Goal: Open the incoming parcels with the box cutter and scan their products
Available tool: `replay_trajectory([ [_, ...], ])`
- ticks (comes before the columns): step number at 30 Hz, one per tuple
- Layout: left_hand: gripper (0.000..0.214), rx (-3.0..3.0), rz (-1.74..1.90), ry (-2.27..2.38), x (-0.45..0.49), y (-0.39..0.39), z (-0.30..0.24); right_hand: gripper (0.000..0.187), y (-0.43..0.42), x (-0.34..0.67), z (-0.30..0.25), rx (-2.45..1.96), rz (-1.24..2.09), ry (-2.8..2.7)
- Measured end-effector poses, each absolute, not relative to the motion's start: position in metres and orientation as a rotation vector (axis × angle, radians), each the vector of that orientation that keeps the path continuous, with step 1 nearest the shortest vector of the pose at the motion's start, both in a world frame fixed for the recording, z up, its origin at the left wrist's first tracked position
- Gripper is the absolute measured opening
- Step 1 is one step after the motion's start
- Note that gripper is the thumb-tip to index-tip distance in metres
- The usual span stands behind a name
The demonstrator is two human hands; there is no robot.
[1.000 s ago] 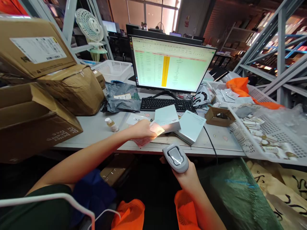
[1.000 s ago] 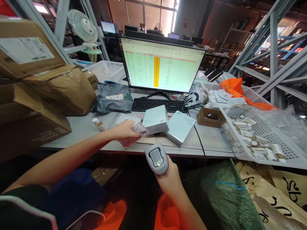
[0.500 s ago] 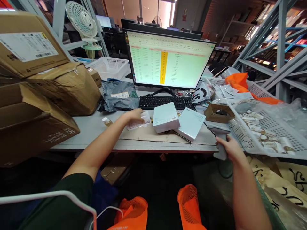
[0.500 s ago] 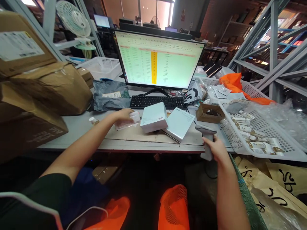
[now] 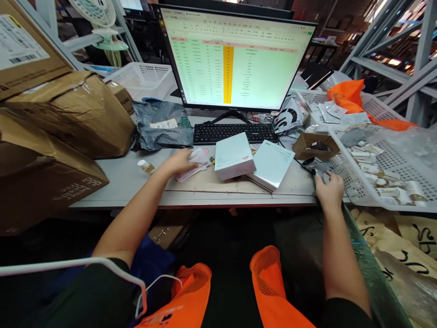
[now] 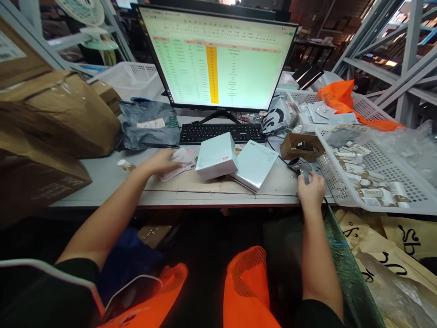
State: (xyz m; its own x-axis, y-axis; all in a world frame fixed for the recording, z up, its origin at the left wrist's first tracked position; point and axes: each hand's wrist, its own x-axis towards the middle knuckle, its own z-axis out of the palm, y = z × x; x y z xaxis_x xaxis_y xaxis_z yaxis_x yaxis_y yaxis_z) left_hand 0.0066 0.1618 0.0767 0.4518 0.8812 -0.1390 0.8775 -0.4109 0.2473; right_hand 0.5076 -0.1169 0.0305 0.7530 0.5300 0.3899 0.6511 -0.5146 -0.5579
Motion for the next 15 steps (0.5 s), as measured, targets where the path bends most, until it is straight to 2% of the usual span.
replay_trajectory([
  [2, 0.051, 2.278, 0.405, 1.423, -0.012, 0.131, 0.091, 0.044, -0.136, 0.45, 0.034, -2.005, -0.212, -0.925],
  [5, 0.06, 1.881, 0.808, 1.219, -0.021, 0.073, 0.106, 0.033, -0.16, 0.346, 0.042, -1.699, 0.27, -1.257],
  [6, 0.061, 1.713, 0.879, 1.114, -0.016, 0.053, 0.108, 0.035, -0.161, 0.314, 0.044, -1.585, 0.434, -1.38],
  [8, 0.058, 1.498, 0.909, 0.928, 0.009, 0.016, 0.105, 0.064, -0.157, 0.266, 0.048, -1.401, 0.64, -1.493],
  [9, 0.054, 1.442, 0.91, 0.86, 0.026, -0.001, 0.102, 0.071, -0.152, 0.251, 0.05, -1.344, 0.696, -1.508],
  [10, 0.051, 1.417, 0.909, 0.817, 0.043, -0.016, 0.098, 0.071, -0.149, 0.242, 0.051, -1.323, 0.726, -1.491],
  [13, 0.049, 1.448, 0.881, 0.801, 0.078, -0.048, 0.084, 0.047, -0.149, 0.241, 0.051, -1.383, 0.739, -1.383],
  [15, 0.051, 1.508, 0.899, 0.839, 0.074, -0.05, 0.075, 0.042, -0.158, 0.256, 0.047, -1.439, 0.758, -1.313],
])
